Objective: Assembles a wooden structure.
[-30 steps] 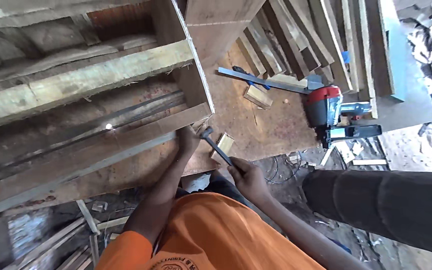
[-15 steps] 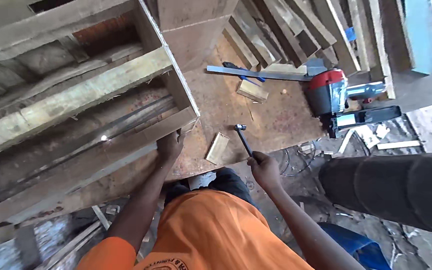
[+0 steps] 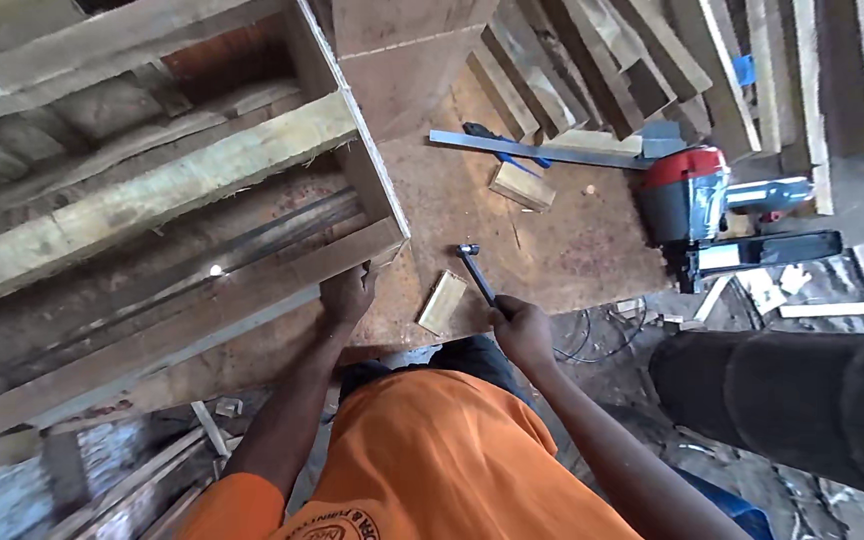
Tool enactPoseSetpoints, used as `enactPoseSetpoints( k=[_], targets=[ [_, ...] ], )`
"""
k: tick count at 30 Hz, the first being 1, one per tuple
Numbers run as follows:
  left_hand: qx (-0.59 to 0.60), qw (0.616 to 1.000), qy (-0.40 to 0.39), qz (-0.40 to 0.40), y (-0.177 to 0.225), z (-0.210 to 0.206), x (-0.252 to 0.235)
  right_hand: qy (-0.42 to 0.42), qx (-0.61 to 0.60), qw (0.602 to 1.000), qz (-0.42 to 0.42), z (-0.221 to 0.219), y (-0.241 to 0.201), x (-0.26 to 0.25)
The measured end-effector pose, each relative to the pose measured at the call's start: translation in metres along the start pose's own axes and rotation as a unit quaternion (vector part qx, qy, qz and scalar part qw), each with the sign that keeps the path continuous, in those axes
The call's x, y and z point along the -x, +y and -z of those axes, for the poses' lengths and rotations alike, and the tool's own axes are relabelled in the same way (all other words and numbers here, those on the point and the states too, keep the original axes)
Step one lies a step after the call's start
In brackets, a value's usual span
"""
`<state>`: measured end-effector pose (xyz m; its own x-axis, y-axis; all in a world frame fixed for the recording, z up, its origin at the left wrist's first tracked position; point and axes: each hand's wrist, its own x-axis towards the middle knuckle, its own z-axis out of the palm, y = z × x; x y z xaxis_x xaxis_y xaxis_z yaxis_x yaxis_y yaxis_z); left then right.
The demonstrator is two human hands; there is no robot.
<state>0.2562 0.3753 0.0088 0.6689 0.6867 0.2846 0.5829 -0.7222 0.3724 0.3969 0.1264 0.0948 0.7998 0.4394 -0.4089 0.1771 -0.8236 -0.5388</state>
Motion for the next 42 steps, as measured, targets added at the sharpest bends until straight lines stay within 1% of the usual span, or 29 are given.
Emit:
enactPoseSetpoints(
  k=[5, 9, 13, 15, 18, 20, 21, 24, 27, 30, 31, 35, 37, 38, 40, 41, 42],
  targets=[
    [0.005, 1.000, 0.000, -0.011, -0.006, -0.002, -0.001, 0.001, 0.003, 0.999, 0.038, -0.003, -0.003, 0.004],
    [0.012, 1.000, 0.007, -0.018, -0.008, -0.002, -0.001, 0.009, -0.003, 1.000, 0.013, -0.008, 0.002, 0.001],
    [0.018, 1.000, 0.006, -0.018, -0.009, -0.002, -0.001, 0.016, 0.001, 1.000, -0.016, -0.009, 0.005, -0.016],
    [0.022, 1.000, -0.007, -0.017, -0.008, 0.000, -0.001, 0.021, 0.020, 0.999, -0.014, -0.008, 0.005, -0.030],
    [0.023, 0.998, -0.060, -0.006, -0.006, 0.006, -0.002, 0.046, 0.058, 0.997, 0.008, -0.008, 0.003, -0.053],
    [0.013, 0.996, -0.094, 0.003, -0.008, 0.004, 0.001, 0.059, 0.045, 0.997, 0.026, -0.001, -0.001, -0.061],
    [0.003, 0.996, -0.090, 0.002, -0.011, -0.003, 0.001, 0.069, 0.030, 0.996, 0.037, 0.006, -0.003, -0.063],
    [-0.018, 0.995, -0.099, 0.010, -0.019, -0.024, 0.004, 0.078, 0.013, 0.995, 0.053, 0.034, 0.003, -0.064],
    [-0.021, 0.996, -0.085, 0.005, -0.030, -0.038, 0.013, 0.071, 0.041, 0.994, 0.071, 0.069, 0.031, -0.069],
    [-0.006, 0.998, -0.059, 0.007, -0.032, -0.040, 0.015, 0.067, 0.082, 0.994, 0.035, 0.129, 0.060, -0.081],
    [-0.001, 0.998, -0.064, 0.015, -0.031, -0.039, 0.015, 0.078, 0.104, 0.991, 0.026, 0.151, 0.074, -0.089],
    [-0.019, 0.993, -0.100, 0.055, -0.032, -0.037, 0.020, 0.114, 0.175, 0.978, 0.003, 0.239, 0.125, -0.135],
    [-0.018, 0.995, -0.083, 0.058, -0.038, -0.040, 0.025, 0.114, 0.210, 0.971, -0.005, 0.277, 0.151, -0.168],
    [-0.009, 0.996, -0.077, 0.054, -0.051, -0.046, 0.030, 0.106, 0.235, 0.966, -0.002, 0.294, 0.166, -0.188],
    [0.016, 0.999, -0.031, 0.030, -0.096, -0.075, 0.048, 0.064, 0.289, 0.955, 0.009, 0.325, 0.188, -0.231],
    [0.033, 0.998, -0.034, 0.053, -0.104, -0.082, 0.057, 0.026, 0.313, 0.949, 0.013, 0.337, 0.197, -0.251],
    [0.053, 0.989, -0.081, 0.111, -0.093, -0.073, 0.057, -0.024, 0.335, 0.942, 0.018, 0.346, 0.206, -0.271]
  ],
)
